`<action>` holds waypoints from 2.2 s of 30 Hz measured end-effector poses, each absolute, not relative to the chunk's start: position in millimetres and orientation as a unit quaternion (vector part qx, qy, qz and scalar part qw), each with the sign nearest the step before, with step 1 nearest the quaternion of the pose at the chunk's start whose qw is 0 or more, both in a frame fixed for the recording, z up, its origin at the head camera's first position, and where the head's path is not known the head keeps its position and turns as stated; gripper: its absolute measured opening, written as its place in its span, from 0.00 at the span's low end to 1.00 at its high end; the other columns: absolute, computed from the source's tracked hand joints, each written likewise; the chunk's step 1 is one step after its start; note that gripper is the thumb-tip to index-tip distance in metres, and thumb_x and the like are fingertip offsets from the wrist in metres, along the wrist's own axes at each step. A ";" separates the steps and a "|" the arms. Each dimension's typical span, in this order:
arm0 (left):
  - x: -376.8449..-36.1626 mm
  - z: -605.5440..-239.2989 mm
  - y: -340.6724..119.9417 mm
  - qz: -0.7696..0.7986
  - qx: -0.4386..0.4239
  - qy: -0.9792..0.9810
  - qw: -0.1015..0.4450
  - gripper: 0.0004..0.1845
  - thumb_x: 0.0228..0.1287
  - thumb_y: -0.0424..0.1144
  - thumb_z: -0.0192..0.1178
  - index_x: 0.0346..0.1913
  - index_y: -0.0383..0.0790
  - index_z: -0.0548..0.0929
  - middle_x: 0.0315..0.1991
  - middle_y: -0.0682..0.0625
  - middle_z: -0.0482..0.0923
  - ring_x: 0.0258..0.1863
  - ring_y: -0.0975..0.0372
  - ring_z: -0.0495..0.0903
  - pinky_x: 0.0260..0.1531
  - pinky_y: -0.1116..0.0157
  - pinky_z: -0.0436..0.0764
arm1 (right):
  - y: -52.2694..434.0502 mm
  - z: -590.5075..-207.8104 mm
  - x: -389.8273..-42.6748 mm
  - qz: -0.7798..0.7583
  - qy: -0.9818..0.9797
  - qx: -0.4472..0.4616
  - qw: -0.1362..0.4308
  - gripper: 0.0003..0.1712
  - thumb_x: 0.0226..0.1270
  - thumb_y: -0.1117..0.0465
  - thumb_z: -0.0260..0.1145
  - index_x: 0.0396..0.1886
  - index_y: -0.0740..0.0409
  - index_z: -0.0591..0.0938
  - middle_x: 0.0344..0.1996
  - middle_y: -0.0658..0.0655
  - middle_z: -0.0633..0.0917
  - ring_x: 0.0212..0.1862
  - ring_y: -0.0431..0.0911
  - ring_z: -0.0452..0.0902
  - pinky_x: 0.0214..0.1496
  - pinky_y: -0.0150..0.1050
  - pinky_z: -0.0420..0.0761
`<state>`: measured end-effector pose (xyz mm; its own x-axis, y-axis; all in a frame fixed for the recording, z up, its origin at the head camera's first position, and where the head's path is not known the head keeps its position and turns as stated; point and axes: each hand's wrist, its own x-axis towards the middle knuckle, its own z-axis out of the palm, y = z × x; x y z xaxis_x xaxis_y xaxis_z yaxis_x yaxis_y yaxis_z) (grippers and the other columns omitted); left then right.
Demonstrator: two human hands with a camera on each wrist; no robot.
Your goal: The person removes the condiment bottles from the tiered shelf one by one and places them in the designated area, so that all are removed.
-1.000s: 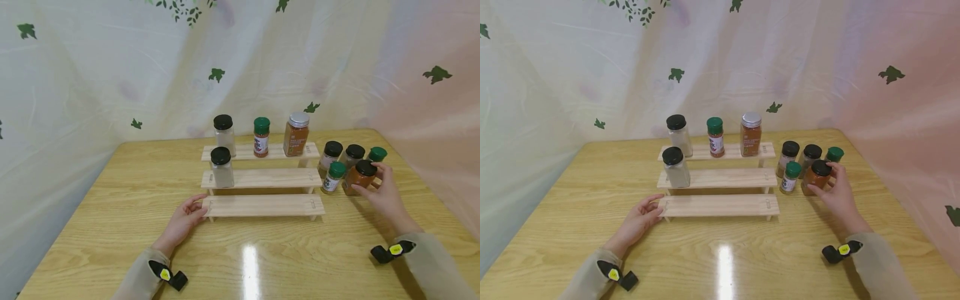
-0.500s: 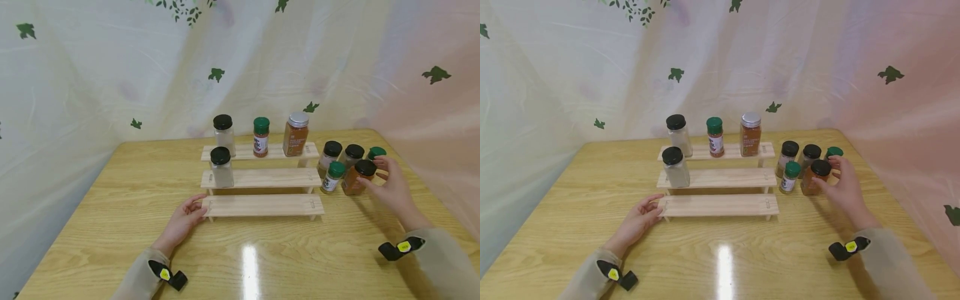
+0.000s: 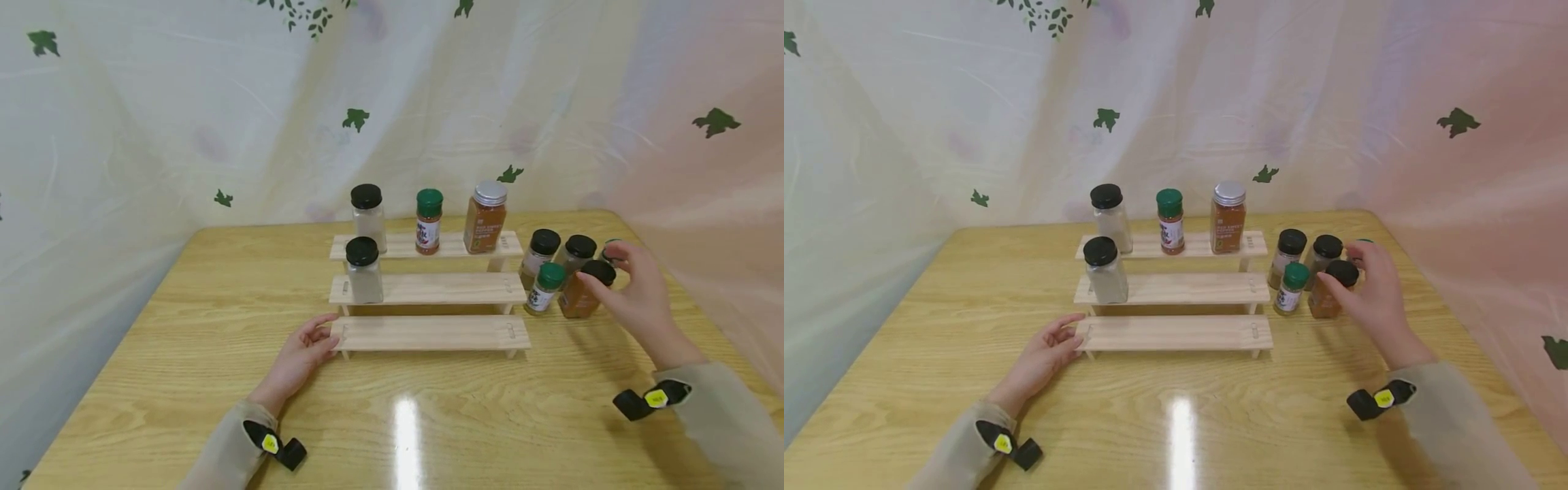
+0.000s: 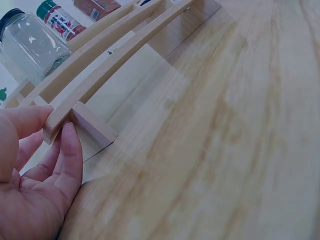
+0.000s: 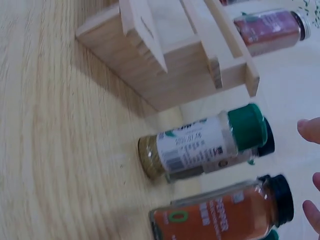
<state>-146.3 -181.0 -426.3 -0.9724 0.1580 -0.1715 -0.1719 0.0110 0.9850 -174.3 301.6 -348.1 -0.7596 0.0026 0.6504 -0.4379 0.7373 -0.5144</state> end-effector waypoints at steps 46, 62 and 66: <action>-143.5 -424.0 -180.7 0.711 0.014 0.694 0.114 0.27 0.66 0.25 0.53 0.67 0.29 0.61 0.38 0.56 0.76 0.37 0.71 0.77 0.40 0.75 0.80 | 144.9 -331.9 -181.7 0.433 -0.836 0.277 0.191 0.35 0.48 0.71 0.75 0.56 0.69 0.70 0.52 0.67 0.73 0.54 0.57 0.72 0.57 0.53 0.75; -146.0 -426.6 -180.6 0.715 0.014 0.689 0.114 0.28 0.65 0.26 0.54 0.68 0.30 0.62 0.38 0.55 0.75 0.37 0.70 0.77 0.40 0.74 0.81 | 102.8 -332.2 -185.6 0.488 -0.809 0.308 0.111 0.42 0.50 0.69 0.74 0.65 0.65 0.65 0.60 0.66 0.71 0.59 0.59 0.69 0.63 0.51 0.72; -145.0 -425.6 -180.9 0.718 0.017 0.687 0.113 0.28 0.66 0.24 0.52 0.67 0.28 0.61 0.38 0.56 0.75 0.37 0.70 0.77 0.40 0.74 0.80 | 92.5 -332.6 -188.8 0.480 -0.812 0.316 0.102 0.43 0.50 0.66 0.75 0.65 0.64 0.65 0.59 0.66 0.70 0.60 0.58 0.69 0.63 0.50 0.72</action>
<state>-145.0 -180.9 -425.6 -0.9737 0.1862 -0.1315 -0.1395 -0.0305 0.9897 -188.8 92.5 -332.6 -0.7793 -0.4150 0.4696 -0.6114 0.3395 -0.7148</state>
